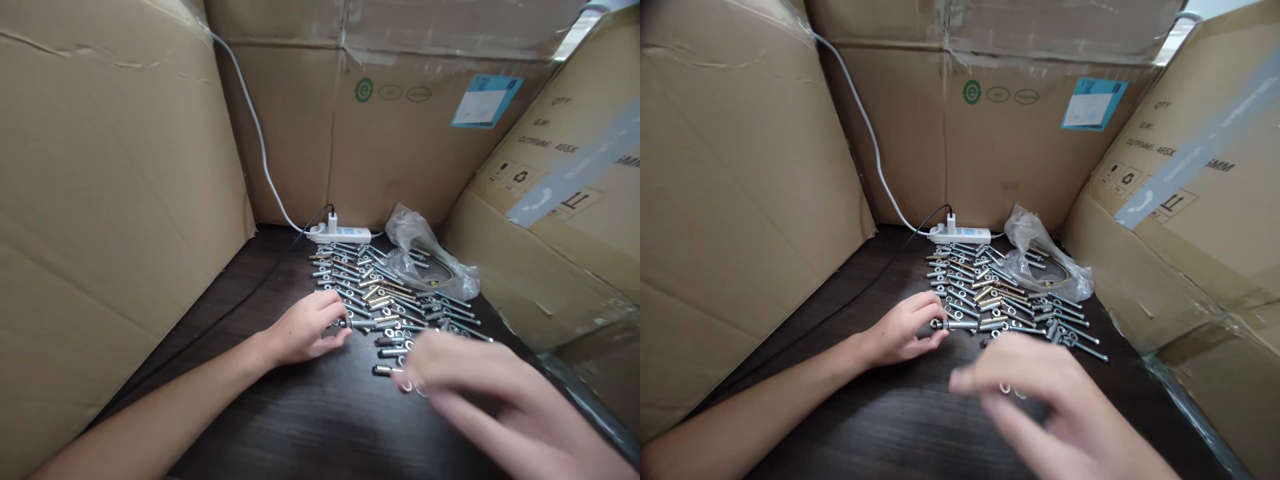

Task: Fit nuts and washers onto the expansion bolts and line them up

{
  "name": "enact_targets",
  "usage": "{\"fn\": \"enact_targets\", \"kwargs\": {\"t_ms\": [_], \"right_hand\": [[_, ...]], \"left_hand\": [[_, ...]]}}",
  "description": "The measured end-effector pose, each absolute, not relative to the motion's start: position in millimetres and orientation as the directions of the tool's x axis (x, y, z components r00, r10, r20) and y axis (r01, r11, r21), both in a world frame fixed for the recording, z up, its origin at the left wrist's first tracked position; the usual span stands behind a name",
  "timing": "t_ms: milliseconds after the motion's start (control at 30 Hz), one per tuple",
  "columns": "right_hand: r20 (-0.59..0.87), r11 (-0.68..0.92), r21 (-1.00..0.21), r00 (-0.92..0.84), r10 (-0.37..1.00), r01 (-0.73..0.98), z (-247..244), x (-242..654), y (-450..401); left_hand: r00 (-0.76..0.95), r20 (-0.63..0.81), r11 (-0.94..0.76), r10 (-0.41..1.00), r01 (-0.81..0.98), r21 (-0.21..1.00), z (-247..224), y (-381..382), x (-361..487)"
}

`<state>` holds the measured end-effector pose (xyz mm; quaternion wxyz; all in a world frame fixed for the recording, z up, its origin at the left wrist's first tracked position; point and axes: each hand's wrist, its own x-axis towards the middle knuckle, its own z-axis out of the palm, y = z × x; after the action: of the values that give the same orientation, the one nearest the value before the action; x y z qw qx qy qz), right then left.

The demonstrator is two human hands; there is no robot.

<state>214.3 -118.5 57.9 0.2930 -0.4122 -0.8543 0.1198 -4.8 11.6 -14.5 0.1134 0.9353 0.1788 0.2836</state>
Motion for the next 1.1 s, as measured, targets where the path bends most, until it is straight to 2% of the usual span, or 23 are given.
{"fn": "enact_targets", "kwargs": {"t_ms": [67,133,200,300,533,667,800,900,1000,1100], "right_hand": [[0.395,0.512,-0.357,-0.37,0.841,0.782,43,216,-92],[0.351,0.498,-0.256,-0.401,0.846,0.829,29,214,-73],[0.312,0.53,-0.205,-0.459,0.832,0.823,19,212,-62],[0.293,0.556,-0.245,-0.486,0.823,0.794,13,211,-56],[0.216,0.509,-0.5,-0.469,0.856,0.701,17,213,-53],[0.244,0.476,-0.447,-0.408,0.88,0.758,18,238,-36],[0.292,0.176,-0.268,-0.094,0.952,0.947,6,299,1],[0.25,-0.069,-0.111,0.095,0.964,0.991,-11,343,29],[0.208,-0.168,-0.064,0.178,0.962,0.984,-25,363,47],[0.192,-0.18,-0.078,0.192,0.963,0.981,-33,365,56]], "left_hand": [[0.769,0.505,-0.913,0.392,0.261,0.312,-15,10,-4],[0.758,0.528,-0.918,0.383,0.247,0.312,-14,9,-4],[0.745,0.546,-0.916,0.384,0.233,0.325,-14,8,-4],[0.729,0.553,-0.904,0.403,0.223,0.366,-13,7,-4],[0.778,0.472,-0.891,0.416,0.245,0.381,-13,8,-6],[0.772,0.404,-0.861,0.49,0.355,0.365,-11,13,-6],[0.763,0.343,-0.828,0.548,0.437,0.351,-9,19,-9],[0.777,0.321,-0.833,0.541,0.441,0.334,-9,22,-12],[0.77,0.332,-0.831,0.546,0.444,0.337,-11,25,-14],[0.759,0.347,-0.828,0.551,0.443,0.345,-13,28,-15]]}}
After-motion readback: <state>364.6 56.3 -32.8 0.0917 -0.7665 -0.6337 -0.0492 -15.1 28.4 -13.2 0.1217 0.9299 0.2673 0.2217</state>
